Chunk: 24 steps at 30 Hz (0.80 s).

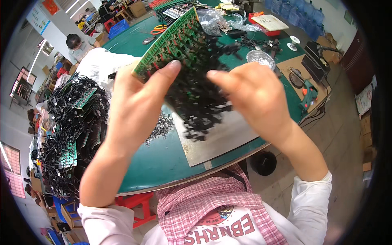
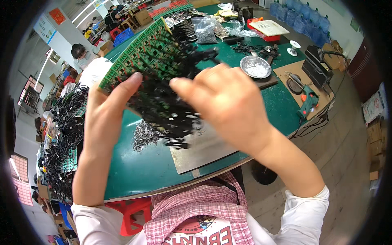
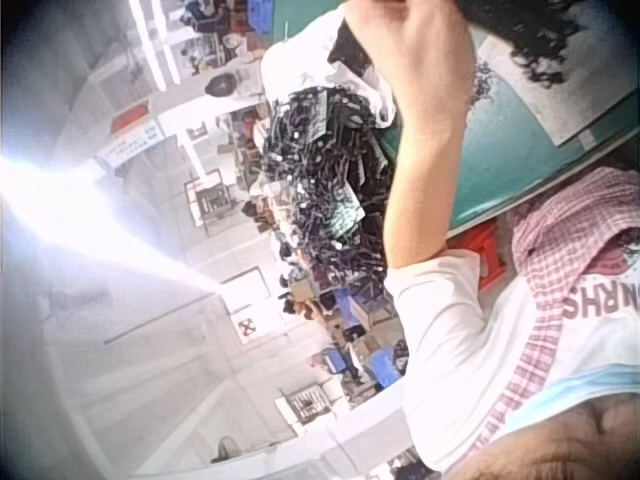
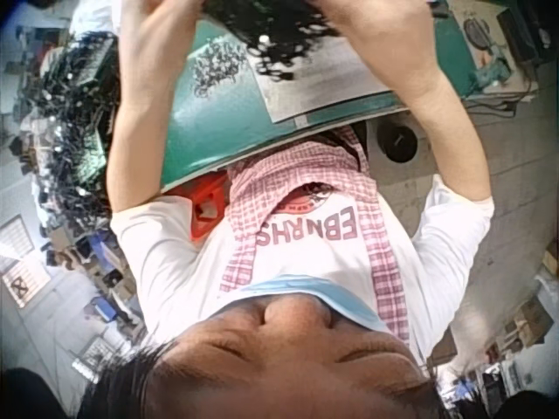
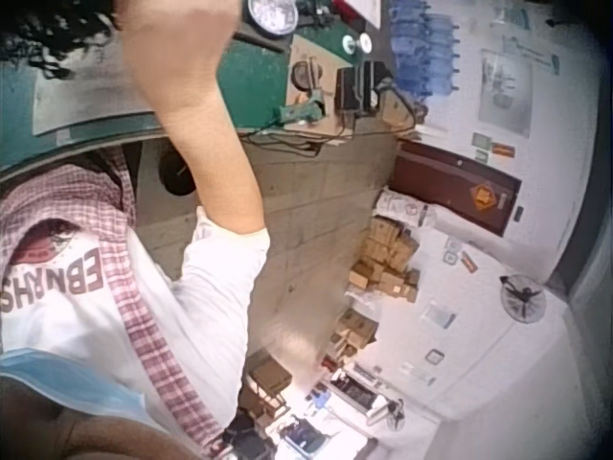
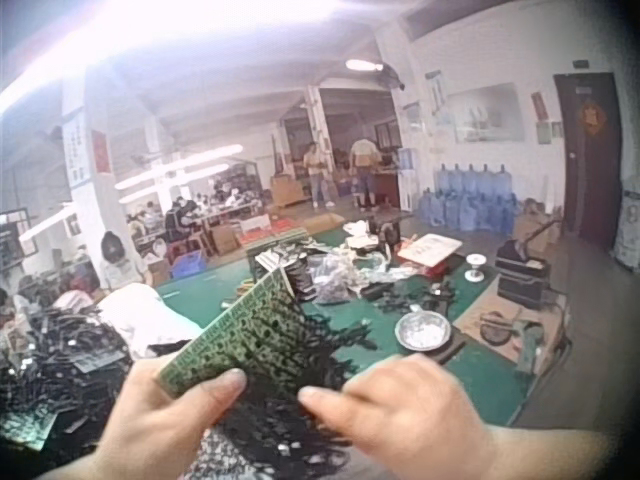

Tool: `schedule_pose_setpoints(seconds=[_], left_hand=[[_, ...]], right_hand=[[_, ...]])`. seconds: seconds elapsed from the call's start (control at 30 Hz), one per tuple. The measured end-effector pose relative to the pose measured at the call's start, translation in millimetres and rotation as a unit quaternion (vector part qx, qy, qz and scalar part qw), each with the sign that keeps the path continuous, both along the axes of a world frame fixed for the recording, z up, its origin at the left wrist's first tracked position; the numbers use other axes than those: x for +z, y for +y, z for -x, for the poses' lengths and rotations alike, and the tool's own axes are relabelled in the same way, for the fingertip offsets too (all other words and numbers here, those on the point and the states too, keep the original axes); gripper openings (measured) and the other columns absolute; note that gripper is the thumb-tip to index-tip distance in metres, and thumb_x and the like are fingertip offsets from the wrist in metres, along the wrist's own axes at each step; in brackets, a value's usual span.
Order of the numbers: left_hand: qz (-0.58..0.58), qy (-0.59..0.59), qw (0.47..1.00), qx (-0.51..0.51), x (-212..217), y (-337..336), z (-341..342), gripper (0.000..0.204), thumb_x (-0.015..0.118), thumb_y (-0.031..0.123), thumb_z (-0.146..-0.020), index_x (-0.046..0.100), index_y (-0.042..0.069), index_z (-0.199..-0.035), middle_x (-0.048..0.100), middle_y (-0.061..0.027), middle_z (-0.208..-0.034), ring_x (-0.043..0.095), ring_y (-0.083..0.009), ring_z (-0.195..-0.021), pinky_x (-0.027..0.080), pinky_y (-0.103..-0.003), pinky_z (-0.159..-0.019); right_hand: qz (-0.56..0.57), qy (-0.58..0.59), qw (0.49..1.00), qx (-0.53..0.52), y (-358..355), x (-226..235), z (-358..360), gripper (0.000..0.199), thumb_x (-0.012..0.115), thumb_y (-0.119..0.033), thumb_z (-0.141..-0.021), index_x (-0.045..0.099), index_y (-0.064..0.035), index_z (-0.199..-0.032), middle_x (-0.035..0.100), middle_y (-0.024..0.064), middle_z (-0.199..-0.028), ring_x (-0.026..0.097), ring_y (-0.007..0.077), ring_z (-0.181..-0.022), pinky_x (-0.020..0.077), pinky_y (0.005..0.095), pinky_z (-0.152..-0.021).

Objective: The person places a board on the workbench, empties small electronic components from a plastic bag onto the table, and positions a set of circuit boards. The person then solders the components onto the circuit board using a soldering iron.

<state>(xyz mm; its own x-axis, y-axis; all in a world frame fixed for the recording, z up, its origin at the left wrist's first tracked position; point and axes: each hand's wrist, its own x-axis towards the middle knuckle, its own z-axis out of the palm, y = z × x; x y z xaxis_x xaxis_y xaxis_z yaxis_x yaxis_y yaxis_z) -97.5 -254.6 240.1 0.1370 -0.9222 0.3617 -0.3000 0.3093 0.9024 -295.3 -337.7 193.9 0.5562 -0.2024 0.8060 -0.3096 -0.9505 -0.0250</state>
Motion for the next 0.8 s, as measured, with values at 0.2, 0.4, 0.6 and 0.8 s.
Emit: schedule_pose_setpoints(seconds=[0.2,0.4,0.6,0.8], left_hand=[[-0.069,0.349,0.934,0.034,-83,9,55,0.034,0.058,0.022,-0.098,0.058,-0.003,-0.122,0.066,-0.0109,-0.111,0.062,-0.0164,-0.099,0.050,-0.033,-0.089],[-0.139,0.588,0.792,0.084,-186,59,89,0.043,0.054,0.030,-0.100,0.047,0.006,-0.135,0.060,-0.0066,-0.128,0.058,-0.0203,-0.114,0.044,-0.041,-0.103],[-0.423,0.462,0.779,0.025,-191,118,19,0.039,0.047,0.029,-0.101,0.057,-0.003,-0.120,0.066,-0.0200,-0.116,0.066,-0.0272,-0.104,0.054,-0.039,-0.087],[-0.223,-0.163,0.945,0.173,-185,116,-22,0.028,0.059,0.001,-0.091,0.057,-0.003,-0.118,0.065,-0.0174,-0.106,0.064,-0.0257,-0.092,0.050,-0.032,-0.075]], right_hand=[[-0.146,-0.048,0.988,0.026,-13,-17,38,0.039,0.070,0.001,-0.067,0.070,-0.0126,-0.104,0.059,0.0071,-0.091,0.059,0.0260,-0.080,0.0476,0.0370,-0.069],[-0.178,0.131,0.973,0.066,2,-96,9,0.032,0.072,-0.009,-0.067,0.069,-0.0133,-0.098,0.061,0.0043,-0.099,0.058,0.0257,-0.098,0.0461,0.0403,-0.085],[-0.241,0.207,0.940,0.126,3,-133,-3,0.033,0.071,-0.013,-0.071,0.068,-0.0140,-0.104,0.062,0.0038,-0.106,0.055,0.0240,-0.109,0.0435,0.0418,-0.095],[-0.200,0.196,0.959,-0.036,50,-125,33,0.061,0.058,-0.062,-0.084,0.056,-0.0226,-0.131,0.044,0.0155,-0.144,0.039,0.0359,-0.133,0.0193,0.0657,-0.109]])
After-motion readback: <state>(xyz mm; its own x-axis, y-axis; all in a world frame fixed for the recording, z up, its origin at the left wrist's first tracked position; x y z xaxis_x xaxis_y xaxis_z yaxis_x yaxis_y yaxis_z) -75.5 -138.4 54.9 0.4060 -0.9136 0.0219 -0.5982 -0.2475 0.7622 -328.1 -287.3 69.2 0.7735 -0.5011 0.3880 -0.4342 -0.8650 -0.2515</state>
